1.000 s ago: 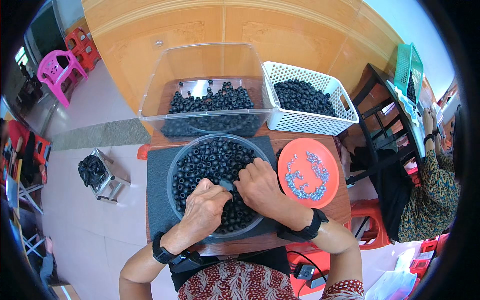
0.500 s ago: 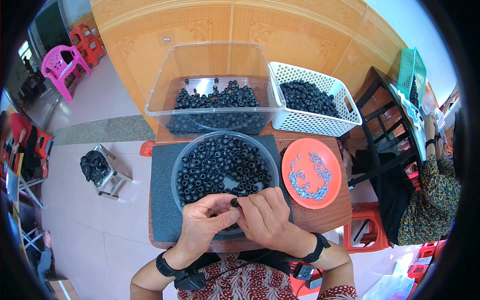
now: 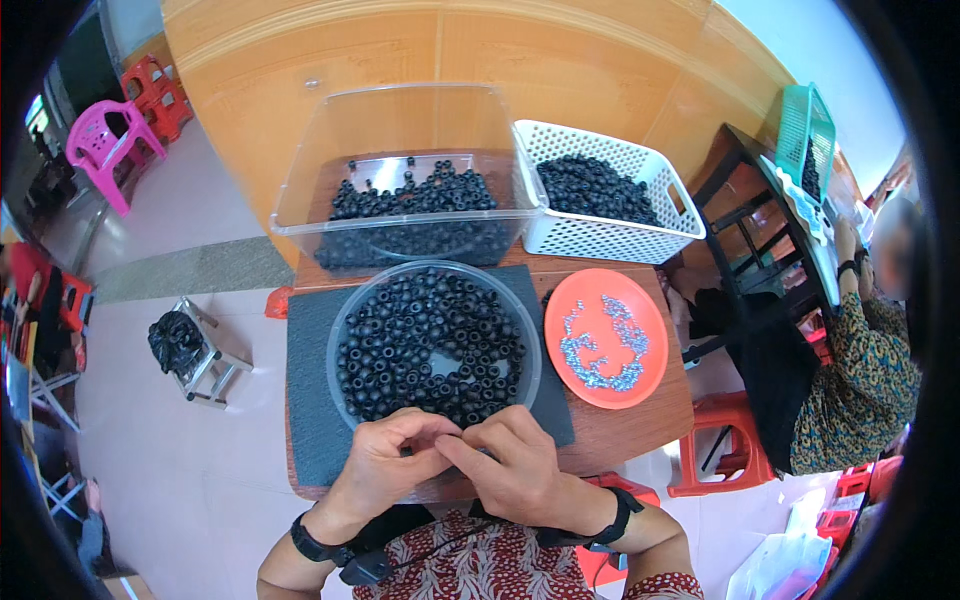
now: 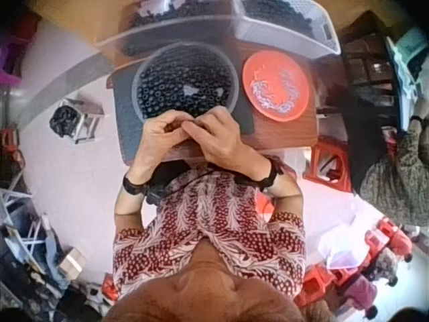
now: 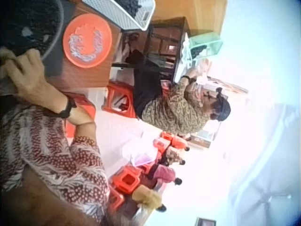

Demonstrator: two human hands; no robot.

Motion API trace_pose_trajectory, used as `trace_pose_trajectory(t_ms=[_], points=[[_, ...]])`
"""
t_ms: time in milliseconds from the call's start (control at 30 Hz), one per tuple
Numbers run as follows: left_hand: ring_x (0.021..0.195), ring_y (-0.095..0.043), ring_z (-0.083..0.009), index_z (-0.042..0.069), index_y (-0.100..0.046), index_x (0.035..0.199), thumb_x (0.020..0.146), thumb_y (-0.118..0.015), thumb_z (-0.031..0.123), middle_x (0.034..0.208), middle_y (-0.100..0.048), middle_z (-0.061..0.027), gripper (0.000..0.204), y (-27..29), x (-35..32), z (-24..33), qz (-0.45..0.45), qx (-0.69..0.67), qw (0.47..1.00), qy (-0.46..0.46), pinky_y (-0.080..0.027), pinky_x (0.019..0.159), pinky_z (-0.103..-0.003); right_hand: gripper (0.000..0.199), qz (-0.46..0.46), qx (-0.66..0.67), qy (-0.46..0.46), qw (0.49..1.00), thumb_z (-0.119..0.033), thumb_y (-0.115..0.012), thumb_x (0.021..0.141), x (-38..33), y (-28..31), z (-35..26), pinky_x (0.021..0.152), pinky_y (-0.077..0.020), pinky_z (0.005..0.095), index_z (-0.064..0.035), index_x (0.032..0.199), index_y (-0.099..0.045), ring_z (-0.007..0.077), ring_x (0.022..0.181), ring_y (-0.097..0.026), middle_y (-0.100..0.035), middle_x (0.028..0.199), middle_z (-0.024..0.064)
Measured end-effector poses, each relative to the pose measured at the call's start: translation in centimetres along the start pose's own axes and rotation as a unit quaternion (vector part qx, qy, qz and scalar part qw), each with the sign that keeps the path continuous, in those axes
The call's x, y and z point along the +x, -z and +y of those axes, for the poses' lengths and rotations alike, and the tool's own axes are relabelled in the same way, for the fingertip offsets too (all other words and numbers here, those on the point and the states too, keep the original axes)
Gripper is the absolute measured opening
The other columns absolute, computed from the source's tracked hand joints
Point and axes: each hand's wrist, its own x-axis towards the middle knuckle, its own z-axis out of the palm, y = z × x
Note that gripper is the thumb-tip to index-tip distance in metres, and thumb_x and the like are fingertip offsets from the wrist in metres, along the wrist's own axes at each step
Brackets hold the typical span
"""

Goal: Inserting small white components into black plastic rings at a workshop table.

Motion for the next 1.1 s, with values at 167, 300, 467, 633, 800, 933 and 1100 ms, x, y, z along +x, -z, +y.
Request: trace_pose_trajectory(t_ms=[167,300,467,633,800,933,1100], points=[[0.084,-0.062,-0.0121,-0.006,-0.066,0.099,0.08,-0.069,-0.003,0.092,-0.067,-0.008,0.019,-0.2,-0.3,0.4,-0.016,-0.136,0.99,0.043,-0.05,0.079,-0.025,0.033,0.062,0.028,-0.02,0.998,0.001,-0.075,0.063,-0.3,-0.5,-0.3,0.057,-0.0458,0.0316,0.0018,0.095,-0.066,0.0234,0.067,-0.056,-0.063,0.08,0.0071],[0.083,-0.061,-0.0129,-0.005,-0.064,0.098,0.082,-0.068,0.001,0.092,-0.065,-0.0071,0.018,-1.1,-0.5,-0.1,0.01,-0.203,0.978,0.04,-0.05,0.076,-0.025,0.033,0.086,0.018,-0.042,0.995,0.002,-0.075,0.064,-0.9,-0.8,-0.8,0.057,-0.046,0.0319,0.0022,0.096,-0.065,0.0239,0.067,-0.057,-0.064,0.08,0.0078],[0.085,-0.058,-0.0092,-0.001,-0.059,0.105,0.089,-0.066,0.013,0.095,-0.063,-0.0041,0.023,-1.8,-0.8,-0.7,0.017,-0.172,0.985,0.018,-0.047,0.076,-0.022,0.033,0.109,0.036,-0.057,0.992,0.003,-0.074,0.065,-1.0,-0.9,-0.9,0.058,-0.0462,0.0321,0.0024,0.097,-0.064,0.0233,0.066,-0.057,-0.065,0.083,0.0081],[0.08,-0.057,-0.0081,-0.001,-0.058,0.106,0.089,-0.066,0.013,0.092,-0.062,-0.0029,0.023,-2.5,-0.8,-0.7,0.061,-0.216,0.975,-0.001,-0.046,0.073,-0.022,0.034,0.115,0.026,-0.065,0.991,0.004,-0.073,0.065,-1.4,-1.1,-1.2,0.056,-0.0449,0.0314,0.0034,0.098,-0.064,0.0233,0.065,-0.056,-0.064,0.08,0.0083],[0.076,-0.058,-0.009,-0.001,-0.059,0.104,0.086,-0.07,0.015,0.089,-0.063,-0.0037,0.027,-2.4,-0.6,-1.5,0.064,-0.24,0.969,0.001,-0.047,0.07,-0.021,0.028,0.073,0.005,-0.072,0.995,0.001,-0.067,0.068,-1.5,0.9,0.3,0.057,-0.044,0.0356,0.003,0.096,-0.063,0.0254,0.065,-0.055,-0.062,0.079,0.01],[0.068,-0.058,-0.0119,-0.003,-0.059,0.097,0.082,-0.075,0.023,0.078,-0.061,-0.0053,0.033,-2.5,-0.7,-1.8,0.088,-0.208,0.974,0.011,-0.047,0.061,-0.022,0.016,0.08,-0.084,-0.209,0.971,-0.001,-0.064,0.073,-2.6,4.1,8.4,0.063,-0.0454,0.0416,0.0001,0.089,-0.066,0.0317,0.071,-0.057,-0.063,0.078,0.0152],[0.069,-0.059,-0.0118,-0.004,-0.06,0.096,0.08,-0.077,0.025,0.079,-0.062,-0.0063,0.038,-2.8,-0.9,-1.6,0.086,-0.187,0.979,0.004,-0.047,0.061,-0.022,0.012,0.04,-0.157,-0.316,0.935,-0.002,-0.068,0.076,-3.5,7.7,15.8,0.074,-0.0461,0.0383,-0.0017,0.089,-0.069,0.0274,0.081,-0.059,-0.065,0.082,0.0122]])
